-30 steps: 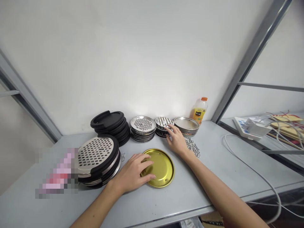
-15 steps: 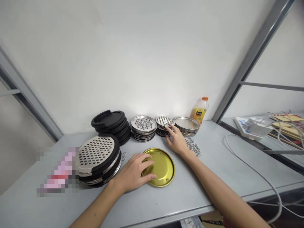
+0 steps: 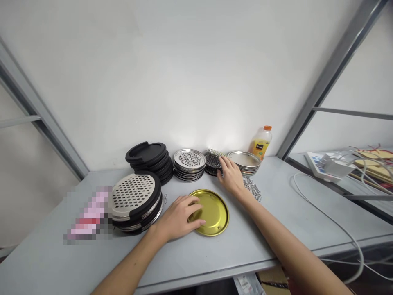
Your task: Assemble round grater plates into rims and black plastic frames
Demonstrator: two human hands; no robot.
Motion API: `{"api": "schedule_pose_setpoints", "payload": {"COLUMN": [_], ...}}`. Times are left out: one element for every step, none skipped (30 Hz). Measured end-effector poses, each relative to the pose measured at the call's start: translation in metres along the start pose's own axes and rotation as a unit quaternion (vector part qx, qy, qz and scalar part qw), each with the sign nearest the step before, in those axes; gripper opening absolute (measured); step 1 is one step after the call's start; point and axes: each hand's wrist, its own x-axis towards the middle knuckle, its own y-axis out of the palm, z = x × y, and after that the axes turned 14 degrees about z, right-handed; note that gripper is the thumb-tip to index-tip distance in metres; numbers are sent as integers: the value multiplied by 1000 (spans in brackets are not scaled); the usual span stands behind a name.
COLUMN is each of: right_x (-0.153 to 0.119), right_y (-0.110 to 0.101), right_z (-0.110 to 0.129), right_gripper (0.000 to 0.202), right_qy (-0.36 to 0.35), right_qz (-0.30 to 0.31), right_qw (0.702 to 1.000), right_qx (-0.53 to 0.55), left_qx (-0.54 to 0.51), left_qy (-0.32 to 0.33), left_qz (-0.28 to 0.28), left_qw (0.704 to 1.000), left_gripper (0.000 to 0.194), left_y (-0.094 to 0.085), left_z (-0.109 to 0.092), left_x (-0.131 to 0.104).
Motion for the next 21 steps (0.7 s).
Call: {"api": "schedule_pose_setpoints", "payload": {"right_x": [1,3,5,7,10,14,17,22,26,29,32,34,35,34,33,30,27,24,21,18,17], "right_y": [-1,-3,-4,-6,-8,-11,-15,-19,-24,-30,-35,-40,-44,-47,-49,-49,-48,-47,-45,-43,-42], "right_z": [1,2,2,3,3,3,3,3,3,4,4,4,5,6,6,7,7,7,7,6,5], "right_gripper": [53,51,50,50,49,49,49,49,47,45,43,41,39,38,36,34,32,31,30,29,30], "right_qy": [5,11,17,21,23,21,15,6,-5,-15,-24,-32,-41,-52,-64,-77,-91,-105,-115,-122,-123], "right_qz": [3,6,6,8,7,7,7,6,5,5,6,6,6,9,15,25,36,49,58,62,59], "right_qw": [1000,1000,1000,999,999,999,999,999,998,997,996,995,994,993,991,990,989,987,986,985,985], "right_qx": [-7,-14,-20,-26,-32,-38,-45,-53,-62,-72,-82,-92,-101,-109,-113,-115,-115,-112,-109,-106,-105], "left_qx": [-4,-8,-11,-13,-14,-15,-15,-15,-16,-17,-18,-19,-19,-19,-18,-16,-14,-12,-11,-10,-9], "left_qy": [3,7,9,10,11,11,12,13,13,15,15,16,17,18,19,20,20,21,21,21,21], "left_qz": [-3,-6,-9,-11,-14,-18,-21,-25,-29,-33,-37,-41,-45,-48,-50,-51,-50,-49,-48,-48,-48], "left_qw": [1000,1000,1000,1000,1000,1000,1000,999,999,999,999,999,999,999,998,998,998,999,999,999,999], "left_gripper": [29,28,27,27,27,27,27,27,27,27,26,26,26,26,26,25,25,24,24,24,24], "left_y": [0,1,1,2,2,3,4,4,5,5,6,6,6,6,6,6,6,6,6,7,7], "left_z": [0,1,2,2,3,4,5,6,7,8,8,9,9,9,8,8,8,8,8,8,8], "left_x": [0,0,0,0,0,0,0,0,0,0,0,0,0,0,0,0,0,0,0,0,0]}}
